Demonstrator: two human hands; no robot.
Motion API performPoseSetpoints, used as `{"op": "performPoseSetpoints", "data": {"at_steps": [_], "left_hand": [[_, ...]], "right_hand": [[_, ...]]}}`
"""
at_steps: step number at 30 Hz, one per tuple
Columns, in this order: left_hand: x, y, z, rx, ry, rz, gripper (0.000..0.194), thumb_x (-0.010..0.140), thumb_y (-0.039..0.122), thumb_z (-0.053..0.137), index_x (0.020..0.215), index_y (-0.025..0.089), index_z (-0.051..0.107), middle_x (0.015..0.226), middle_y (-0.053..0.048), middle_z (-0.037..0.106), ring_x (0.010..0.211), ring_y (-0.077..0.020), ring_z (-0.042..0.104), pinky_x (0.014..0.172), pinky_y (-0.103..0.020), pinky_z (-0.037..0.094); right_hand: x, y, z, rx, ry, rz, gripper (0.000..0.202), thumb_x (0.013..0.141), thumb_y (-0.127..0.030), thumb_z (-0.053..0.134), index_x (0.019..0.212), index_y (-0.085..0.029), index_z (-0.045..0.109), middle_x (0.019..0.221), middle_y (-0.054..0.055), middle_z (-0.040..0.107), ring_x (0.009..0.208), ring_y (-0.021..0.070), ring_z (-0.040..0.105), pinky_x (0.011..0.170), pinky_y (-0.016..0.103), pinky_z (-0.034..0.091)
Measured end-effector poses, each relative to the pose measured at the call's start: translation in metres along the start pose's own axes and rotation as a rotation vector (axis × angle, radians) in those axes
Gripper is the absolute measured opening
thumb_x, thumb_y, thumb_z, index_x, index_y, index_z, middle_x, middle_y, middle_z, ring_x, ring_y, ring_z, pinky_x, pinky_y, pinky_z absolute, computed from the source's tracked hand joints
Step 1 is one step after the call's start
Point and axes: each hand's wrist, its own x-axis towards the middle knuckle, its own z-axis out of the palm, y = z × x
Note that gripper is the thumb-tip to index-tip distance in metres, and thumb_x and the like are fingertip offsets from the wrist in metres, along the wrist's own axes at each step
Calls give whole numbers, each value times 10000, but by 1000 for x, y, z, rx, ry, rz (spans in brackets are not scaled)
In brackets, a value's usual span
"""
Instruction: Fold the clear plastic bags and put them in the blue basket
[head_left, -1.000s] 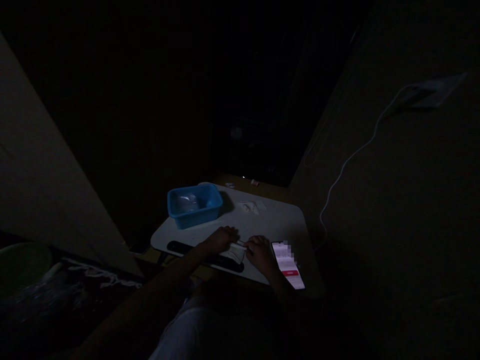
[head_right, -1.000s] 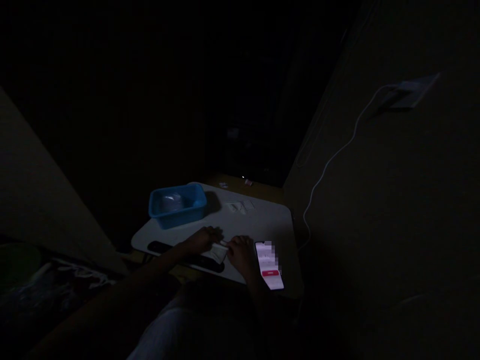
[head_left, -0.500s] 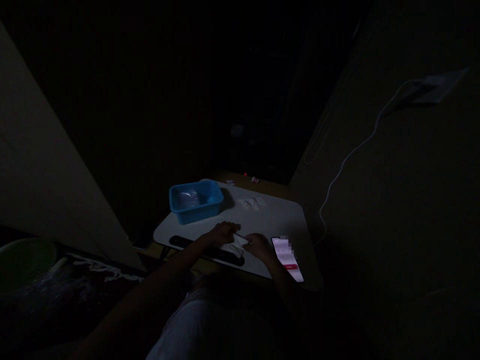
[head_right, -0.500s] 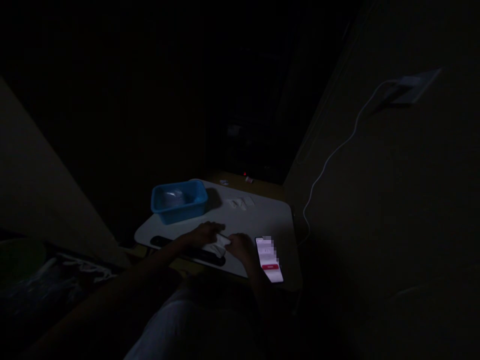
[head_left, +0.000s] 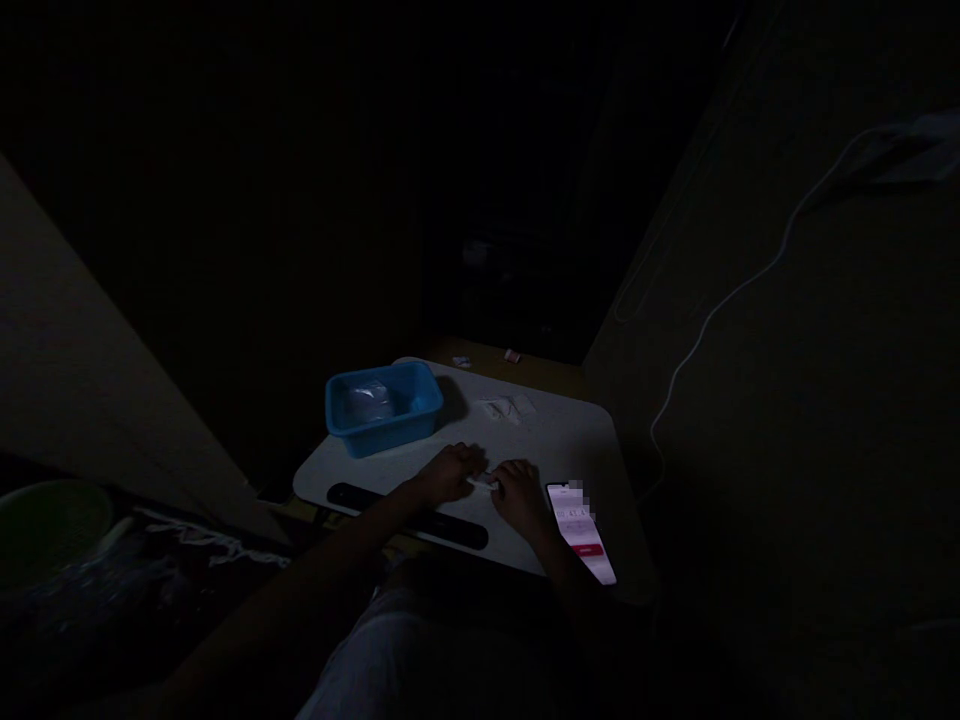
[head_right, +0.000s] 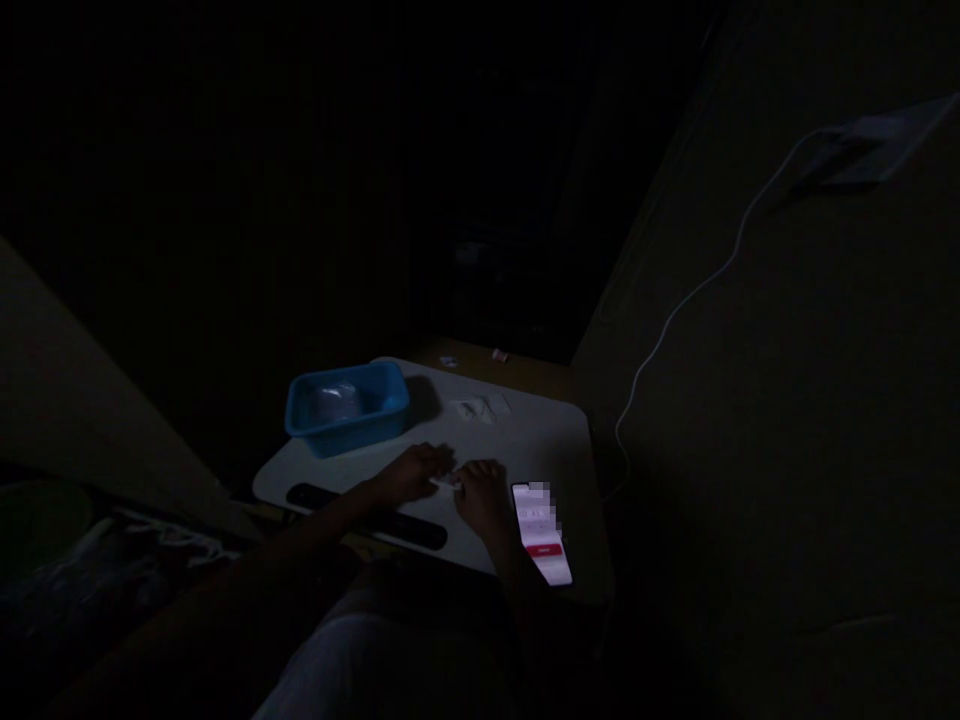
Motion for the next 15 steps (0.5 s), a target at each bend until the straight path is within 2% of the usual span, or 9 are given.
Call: {"op": "performPoseSetpoints", "data": {"at_steps": [3,6,9,12,15], "left_hand": [[-15,3,0,-130,57,84,165,751,244,513,866,167,601,1000,-63,596,957,-180,524,851,-292,382],[-23,6,6,-176,87,24,276,858,250,348,988,170,578,1057,-62,596,991,-155,529,872,-283,380],[-23,13,17,-90,84,-126,332,871,229,314,1146,173,493,1130,-68,568,1036,-167,517,884,-319,381],[-20,23,27,70,32,-204,359,826,176,368,1166,138,476,1191,-112,519,1127,-208,446,895,-373,370],[-22,32,31,186,-4,-220,407,816,181,359,1205,88,431,1247,-169,451,1183,-240,379,915,-428,335]], "right_hand": [[-14,-2,1,33,7,-36,243,680,-102,481,860,-230,585,917,3,596,951,158,448,864,321,271],[-24,-6,2,37,8,-35,306,683,-101,467,930,-231,593,1014,4,596,1002,158,436,886,323,260],[-23,-10,2,14,-4,15,299,701,-121,456,934,-230,608,1035,8,604,1011,161,448,891,329,262],[-16,-15,2,-36,-5,91,272,736,-155,430,928,-214,613,1002,27,621,1003,167,468,907,339,261],[-14,-23,8,-94,-28,64,378,801,-221,370,1151,-159,498,1204,80,513,1158,184,369,961,355,223]]}}
